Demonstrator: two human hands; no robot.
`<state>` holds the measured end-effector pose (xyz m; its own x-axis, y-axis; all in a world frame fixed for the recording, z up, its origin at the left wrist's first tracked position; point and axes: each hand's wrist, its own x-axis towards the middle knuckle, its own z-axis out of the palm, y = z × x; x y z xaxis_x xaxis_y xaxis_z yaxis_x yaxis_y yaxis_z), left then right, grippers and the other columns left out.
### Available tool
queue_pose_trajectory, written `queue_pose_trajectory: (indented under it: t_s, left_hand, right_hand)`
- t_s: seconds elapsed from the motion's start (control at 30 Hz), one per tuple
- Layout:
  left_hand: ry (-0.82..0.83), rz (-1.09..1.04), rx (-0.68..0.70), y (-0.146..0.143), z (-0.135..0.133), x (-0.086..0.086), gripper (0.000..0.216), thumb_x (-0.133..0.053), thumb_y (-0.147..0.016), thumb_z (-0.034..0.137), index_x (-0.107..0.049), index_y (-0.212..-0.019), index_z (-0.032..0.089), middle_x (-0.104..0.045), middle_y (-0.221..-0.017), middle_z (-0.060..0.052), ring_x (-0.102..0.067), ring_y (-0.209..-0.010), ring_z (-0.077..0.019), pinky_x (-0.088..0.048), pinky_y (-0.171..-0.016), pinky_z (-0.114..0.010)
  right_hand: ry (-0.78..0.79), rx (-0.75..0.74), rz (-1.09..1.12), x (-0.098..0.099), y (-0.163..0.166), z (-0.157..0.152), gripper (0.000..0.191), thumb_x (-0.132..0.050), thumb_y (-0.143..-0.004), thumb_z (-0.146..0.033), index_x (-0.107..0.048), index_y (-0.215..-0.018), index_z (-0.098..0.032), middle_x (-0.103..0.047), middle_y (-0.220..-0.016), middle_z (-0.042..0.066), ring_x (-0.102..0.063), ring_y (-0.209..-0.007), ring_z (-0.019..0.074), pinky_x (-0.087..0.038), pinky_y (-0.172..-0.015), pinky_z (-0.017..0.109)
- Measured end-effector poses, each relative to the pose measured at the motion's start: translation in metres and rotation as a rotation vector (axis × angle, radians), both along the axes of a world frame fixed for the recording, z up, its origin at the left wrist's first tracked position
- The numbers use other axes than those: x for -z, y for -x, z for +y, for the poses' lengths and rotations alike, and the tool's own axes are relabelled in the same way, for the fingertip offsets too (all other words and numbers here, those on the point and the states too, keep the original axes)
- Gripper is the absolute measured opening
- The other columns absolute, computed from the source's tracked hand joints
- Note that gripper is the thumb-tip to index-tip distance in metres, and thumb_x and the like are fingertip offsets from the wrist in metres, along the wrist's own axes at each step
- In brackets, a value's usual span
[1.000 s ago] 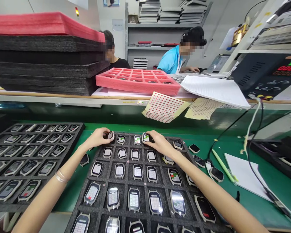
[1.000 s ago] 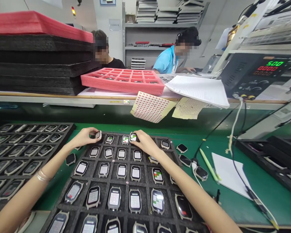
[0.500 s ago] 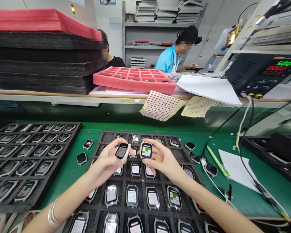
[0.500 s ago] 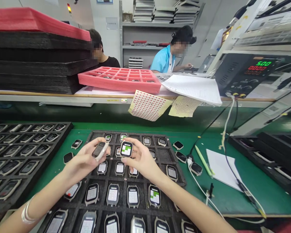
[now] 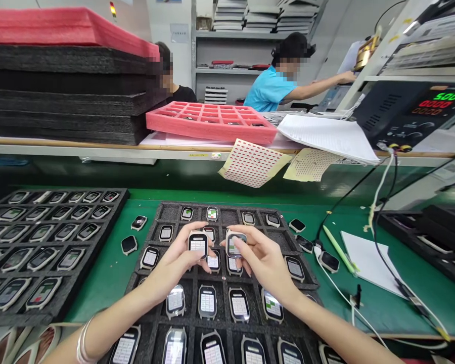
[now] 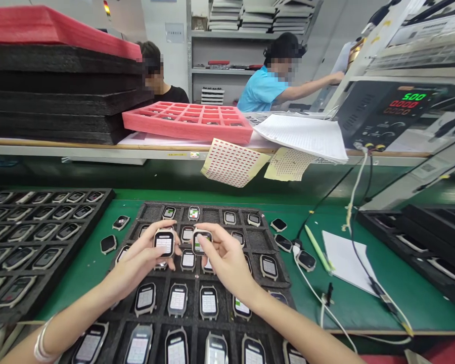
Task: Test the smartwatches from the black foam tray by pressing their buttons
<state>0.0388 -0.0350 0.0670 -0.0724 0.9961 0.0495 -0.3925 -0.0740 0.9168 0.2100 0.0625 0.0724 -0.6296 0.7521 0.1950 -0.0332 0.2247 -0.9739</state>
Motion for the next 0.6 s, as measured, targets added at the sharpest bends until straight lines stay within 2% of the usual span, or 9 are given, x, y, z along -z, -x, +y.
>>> queue_pose_trajectory:
  t_s: [0.1,0.23,0.33,0.47,0.6]
  left_hand:
    - [-0.029,0.091,-0.017,-0.001,0.001,0.003,0.032,-0.047,-0.091,0.027,-0.044,-0.123,0.025,-0.052,-0.105,-0.008,-0.054,-0.094,-0.021,-0.051,-0.073,-0.033]
    - [-0.036,0.119,-0.037,0.001,0.003,0.006,0.032,-0.048,-0.091,0.028,-0.045,-0.122,0.023,-0.053,-0.099,-0.007,-0.054,-0.085,-0.0182,-0.051,-0.066,-0.029]
    - [-0.017,0.103,-0.041,0.003,0.004,0.006,0.04,-0.05,-0.09,0.027,-0.042,-0.128,0.021,-0.056,-0.096,-0.007,-0.054,-0.08,-0.0171,-0.05,-0.063,-0.027]
    - [0.002,-0.034,-0.001,0.004,0.002,0.002,0.054,-0.05,-0.086,0.02,-0.035,-0.137,0.021,-0.059,-0.1,-0.009,-0.055,-0.087,-0.0206,-0.049,-0.066,-0.031]
    - [0.03,-0.09,0.021,0.002,-0.001,-0.003,0.064,-0.046,-0.081,0.011,-0.027,-0.142,0.02,-0.06,-0.098,-0.009,-0.054,-0.086,-0.0197,-0.047,-0.066,-0.03]
  right_hand:
    - [-0.007,-0.023,-0.007,-0.002,-0.004,-0.004,0.026,-0.054,-0.092,-0.036,-0.058,-0.112,-0.022,-0.06,-0.08,0.003,-0.051,-0.051,0.0116,-0.043,-0.042,0.021]
    - [-0.001,-0.041,-0.022,-0.005,-0.009,-0.008,0.028,-0.052,-0.093,-0.035,-0.057,-0.117,-0.023,-0.061,-0.08,0.004,-0.052,-0.052,0.0131,-0.043,-0.043,0.022]
    - [0.004,-0.063,-0.014,-0.006,-0.01,-0.008,0.029,-0.052,-0.093,-0.034,-0.057,-0.119,-0.023,-0.062,-0.079,0.003,-0.052,-0.05,0.012,-0.042,-0.044,0.022]
    - [0.02,-0.067,-0.012,-0.007,-0.012,-0.008,0.029,-0.052,-0.092,-0.032,-0.057,-0.12,-0.022,-0.061,-0.078,0.003,-0.05,-0.048,0.0102,-0.041,-0.044,0.021]
    - [0.043,-0.064,-0.02,-0.006,-0.012,-0.008,0.03,-0.053,-0.092,-0.031,-0.057,-0.12,-0.022,-0.061,-0.075,0.002,-0.052,-0.049,0.0104,-0.042,-0.044,0.02]
